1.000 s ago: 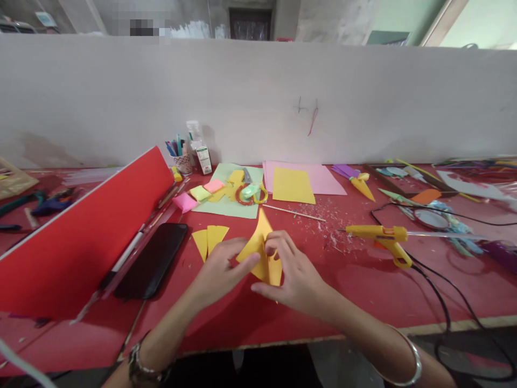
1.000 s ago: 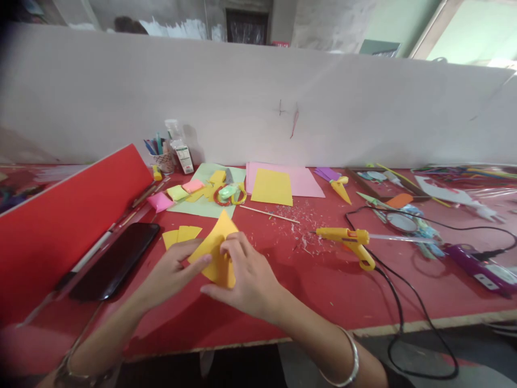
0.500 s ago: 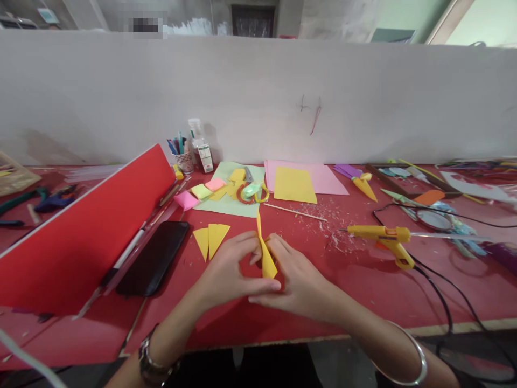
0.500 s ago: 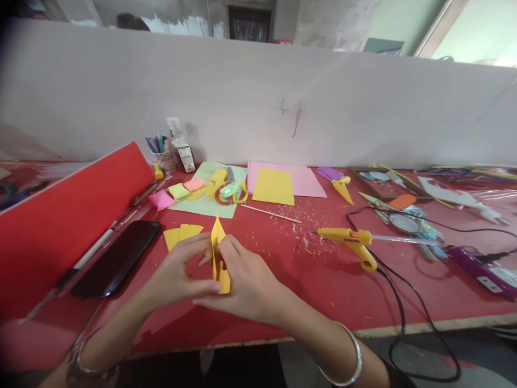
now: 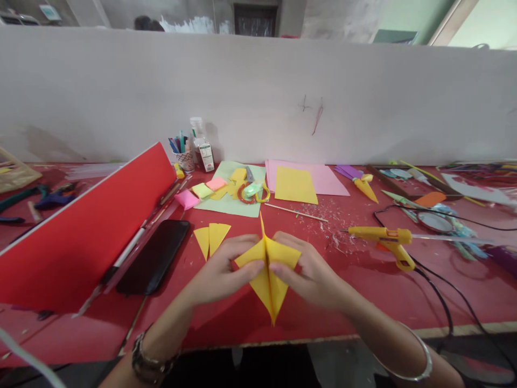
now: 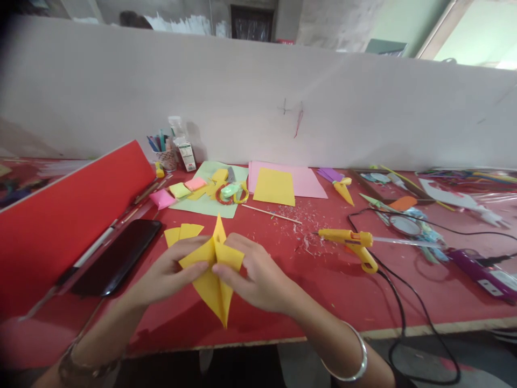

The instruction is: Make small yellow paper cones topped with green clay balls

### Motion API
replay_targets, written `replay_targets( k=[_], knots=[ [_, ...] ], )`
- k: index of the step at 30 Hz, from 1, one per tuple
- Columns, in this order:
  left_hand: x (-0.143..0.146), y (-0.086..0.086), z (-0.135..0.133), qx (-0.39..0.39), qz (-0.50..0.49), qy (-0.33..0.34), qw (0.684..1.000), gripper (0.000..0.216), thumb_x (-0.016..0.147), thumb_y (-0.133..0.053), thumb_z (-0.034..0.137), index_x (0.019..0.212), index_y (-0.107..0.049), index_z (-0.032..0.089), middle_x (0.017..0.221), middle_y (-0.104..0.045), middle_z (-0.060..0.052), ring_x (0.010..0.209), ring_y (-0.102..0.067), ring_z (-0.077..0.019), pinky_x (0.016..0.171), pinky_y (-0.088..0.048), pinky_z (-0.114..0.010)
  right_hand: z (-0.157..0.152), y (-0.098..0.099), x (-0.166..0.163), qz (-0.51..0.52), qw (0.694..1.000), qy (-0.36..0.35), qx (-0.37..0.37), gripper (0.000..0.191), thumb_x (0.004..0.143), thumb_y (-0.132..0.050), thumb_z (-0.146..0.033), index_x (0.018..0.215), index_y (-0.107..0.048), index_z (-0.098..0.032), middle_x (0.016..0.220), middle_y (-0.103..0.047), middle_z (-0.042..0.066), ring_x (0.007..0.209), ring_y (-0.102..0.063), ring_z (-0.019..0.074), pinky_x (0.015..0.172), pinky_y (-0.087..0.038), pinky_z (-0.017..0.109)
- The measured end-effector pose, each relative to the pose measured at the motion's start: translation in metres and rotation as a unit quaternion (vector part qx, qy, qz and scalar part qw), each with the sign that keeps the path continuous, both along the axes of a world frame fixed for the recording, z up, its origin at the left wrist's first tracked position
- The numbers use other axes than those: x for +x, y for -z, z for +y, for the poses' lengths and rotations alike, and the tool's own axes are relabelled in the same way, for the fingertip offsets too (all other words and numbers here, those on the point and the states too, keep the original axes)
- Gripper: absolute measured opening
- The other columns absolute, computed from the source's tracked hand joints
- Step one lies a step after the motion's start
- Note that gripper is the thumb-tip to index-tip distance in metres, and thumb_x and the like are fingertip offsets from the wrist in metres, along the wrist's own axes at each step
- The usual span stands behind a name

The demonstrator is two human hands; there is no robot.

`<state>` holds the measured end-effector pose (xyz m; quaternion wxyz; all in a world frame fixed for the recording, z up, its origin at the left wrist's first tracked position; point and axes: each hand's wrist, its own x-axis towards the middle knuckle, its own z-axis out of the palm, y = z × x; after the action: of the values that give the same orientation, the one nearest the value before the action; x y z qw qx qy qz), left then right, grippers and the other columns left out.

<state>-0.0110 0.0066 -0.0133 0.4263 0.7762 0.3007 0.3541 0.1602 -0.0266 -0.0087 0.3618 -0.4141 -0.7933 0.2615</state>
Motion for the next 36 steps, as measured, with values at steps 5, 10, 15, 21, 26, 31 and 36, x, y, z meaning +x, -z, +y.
replay_targets(
  k=[5, 10, 15, 21, 26, 31, 36],
  knots=[
    [-0.018, 0.005, 0.013, -0.239, -0.104, -0.208, 0.943, 0.026, 0.056, -0.059, 0.042, 0.062, -0.057, 0.017, 0.059, -0.061, -0.001, 0.056, -0.057, -0.0164, 0.052, -0.044, -0.025, 0.01, 0.0, 0.017, 0.176, 0.966, 0.124, -0.145, 0.02, 0.077, -0.046, -0.036, 0.075, -0.053, -0.017, 0.067, -0.058, 0.001, 0.059, -0.055, 0.0129, 0.051, -0.044, 0.022],
    [-0.035, 0.002, 0.023, -0.221, -0.017, -0.27, 0.937, 0.026, 0.062, -0.056, 0.042, 0.055, -0.055, 0.017, 0.054, -0.06, 0.0, 0.055, -0.057, -0.0163, 0.051, -0.044, -0.024, 0.031, 0.007, 0.04, 0.264, 0.909, 0.205, -0.25, 0.024, 0.066, -0.055, -0.04, 0.074, -0.055, -0.017, 0.064, -0.063, 0.001, 0.055, -0.059, 0.0154, 0.052, -0.047, 0.026],
    [-0.029, 0.01, 0.024, 0.049, 0.318, -0.258, 0.911, 0.016, 0.073, -0.049, 0.025, 0.082, -0.059, 0.016, 0.083, -0.064, -0.005, 0.078, -0.059, -0.0218, 0.065, -0.045, -0.03, 0.043, 0.026, 0.039, 0.182, 0.921, 0.197, -0.283, 0.02, 0.066, -0.052, -0.037, 0.068, -0.053, -0.017, 0.062, -0.061, 0.0, 0.054, -0.059, 0.0163, 0.054, -0.046, 0.028],
    [-0.001, 0.032, 0.024, 0.232, 0.479, -0.116, 0.839, 0.033, 0.079, -0.044, 0.011, 0.112, -0.048, 0.014, 0.107, -0.056, -0.01, 0.098, -0.052, -0.0227, 0.079, -0.043, -0.035, 0.047, 0.043, 0.034, 0.136, 0.929, 0.213, -0.271, 0.014, 0.068, -0.049, -0.027, 0.079, -0.05, -0.017, 0.066, -0.059, -0.001, 0.055, -0.056, 0.0137, 0.053, -0.044, 0.026],
    [0.016, 0.038, 0.026, 0.238, 0.512, -0.009, 0.825, 0.027, 0.085, -0.036, 0.015, 0.105, -0.052, 0.015, 0.098, -0.057, -0.008, 0.089, -0.056, -0.0203, 0.072, -0.047, -0.032, 0.041, 0.051, 0.045, 0.092, 0.934, 0.229, -0.256, 0.035, 0.071, -0.047, -0.026, 0.105, -0.042, -0.017, 0.049, -0.045, -0.009, 0.037, -0.039, 0.0086, 0.039, -0.03, 0.02],
    [0.023, 0.045, 0.026, 0.234, 0.525, -0.049, 0.817, 0.032, 0.086, -0.035, 0.019, 0.115, -0.046, 0.013, 0.099, -0.055, -0.01, 0.091, -0.054, -0.0223, 0.067, -0.048, -0.032, 0.025, 0.055, 0.051, 0.003, 0.944, 0.218, -0.246, 0.05, 0.072, -0.046, -0.021, 0.12, -0.031, -0.014, 0.046, -0.033, -0.012, 0.04, -0.035, 0.0096, 0.043, -0.027, 0.021],
    [0.028, 0.048, 0.023, 0.231, 0.536, -0.068, 0.809, 0.037, 0.087, -0.034, 0.024, 0.122, -0.04, 0.014, 0.1, -0.054, -0.01, 0.092, -0.053, -0.023, 0.063, -0.047, -0.032, 0.012, 0.053, 0.042, -0.173, 0.94, 0.229, -0.182, 0.052, 0.076, -0.038, -0.019, 0.125, -0.024, -0.009, 0.052, -0.041, -0.007, 0.05, -0.046, 0.0147, 0.05, -0.03, 0.024]
  ],
)
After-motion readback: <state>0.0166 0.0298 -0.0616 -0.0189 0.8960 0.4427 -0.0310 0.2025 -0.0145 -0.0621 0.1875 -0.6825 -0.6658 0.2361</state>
